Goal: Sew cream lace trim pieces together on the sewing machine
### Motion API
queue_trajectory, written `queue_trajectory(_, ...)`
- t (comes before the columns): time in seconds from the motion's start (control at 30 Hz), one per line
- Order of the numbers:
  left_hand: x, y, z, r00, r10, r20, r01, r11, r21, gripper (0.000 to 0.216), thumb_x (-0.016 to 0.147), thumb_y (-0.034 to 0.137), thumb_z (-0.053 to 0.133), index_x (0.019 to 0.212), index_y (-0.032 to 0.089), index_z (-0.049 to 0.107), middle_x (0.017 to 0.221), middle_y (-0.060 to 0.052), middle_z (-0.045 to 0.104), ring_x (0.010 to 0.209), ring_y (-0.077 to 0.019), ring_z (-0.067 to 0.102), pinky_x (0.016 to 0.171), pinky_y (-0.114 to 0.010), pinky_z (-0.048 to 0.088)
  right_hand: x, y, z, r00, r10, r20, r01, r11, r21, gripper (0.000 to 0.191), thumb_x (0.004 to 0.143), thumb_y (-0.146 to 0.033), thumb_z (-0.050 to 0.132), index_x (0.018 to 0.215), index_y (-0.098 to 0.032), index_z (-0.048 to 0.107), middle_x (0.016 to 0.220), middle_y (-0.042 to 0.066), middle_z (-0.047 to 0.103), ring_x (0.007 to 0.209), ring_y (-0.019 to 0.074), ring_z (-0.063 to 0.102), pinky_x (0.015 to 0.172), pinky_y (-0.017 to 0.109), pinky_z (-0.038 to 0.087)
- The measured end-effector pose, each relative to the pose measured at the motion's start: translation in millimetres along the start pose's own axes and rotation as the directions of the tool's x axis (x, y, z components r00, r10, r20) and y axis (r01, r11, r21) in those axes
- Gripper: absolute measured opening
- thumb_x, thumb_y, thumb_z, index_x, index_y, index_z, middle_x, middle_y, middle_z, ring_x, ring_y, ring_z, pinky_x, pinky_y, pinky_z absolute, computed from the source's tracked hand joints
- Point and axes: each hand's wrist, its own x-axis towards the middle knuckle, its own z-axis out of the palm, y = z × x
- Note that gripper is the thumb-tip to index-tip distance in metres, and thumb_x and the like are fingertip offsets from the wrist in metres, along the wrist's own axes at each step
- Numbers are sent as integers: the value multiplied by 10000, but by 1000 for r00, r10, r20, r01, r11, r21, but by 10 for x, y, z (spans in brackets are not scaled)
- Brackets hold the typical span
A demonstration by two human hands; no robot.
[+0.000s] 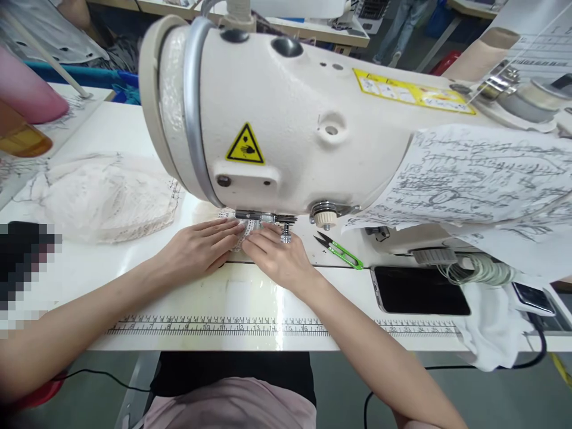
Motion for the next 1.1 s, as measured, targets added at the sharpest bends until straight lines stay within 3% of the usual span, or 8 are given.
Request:
queue_trajectory(0.53, 11, -30, 26, 996, -74, 47, 74, 997, 1, 312, 977, 151, 399, 1137, 48, 645, 1263, -133, 656, 1185, -256, 622, 1044, -413, 523, 7, -16, 51, 998, 61, -3, -61, 998, 15, 224, 906, -20, 525, 971, -172, 676, 1023, -1, 752, 1005, 135, 667, 949, 304, 484)
queue_trajectory(0.9, 4, 6, 60, 987, -115, 108, 113, 993, 26, 360, 976, 178, 390, 1226, 50, 615, 1329, -155, 603, 1252, -286, 568, 1086, -448, 480, -33, 69, 87, 987, 151, 59, -154, 987, 39, 254, 931, -112, 551, 1068, -252, 712, 1055, 14, 740, 998, 154, 648, 856, 294, 494)
queue_trajectory(1.1, -12, 2, 81, 990, -112, 85, 113, 994, 1, 376, 979, 198, 419, 1277, 60, 601, 1331, -167, 595, 1265, -309, 551, 1088, -483, 472, -15, 80, 68, 986, 165, 39, -162, 985, -65, 250, 929, -108, 543, 1034, -260, 710, 1108, -21, 732, 946, 134, 662, 726, 277, 467)
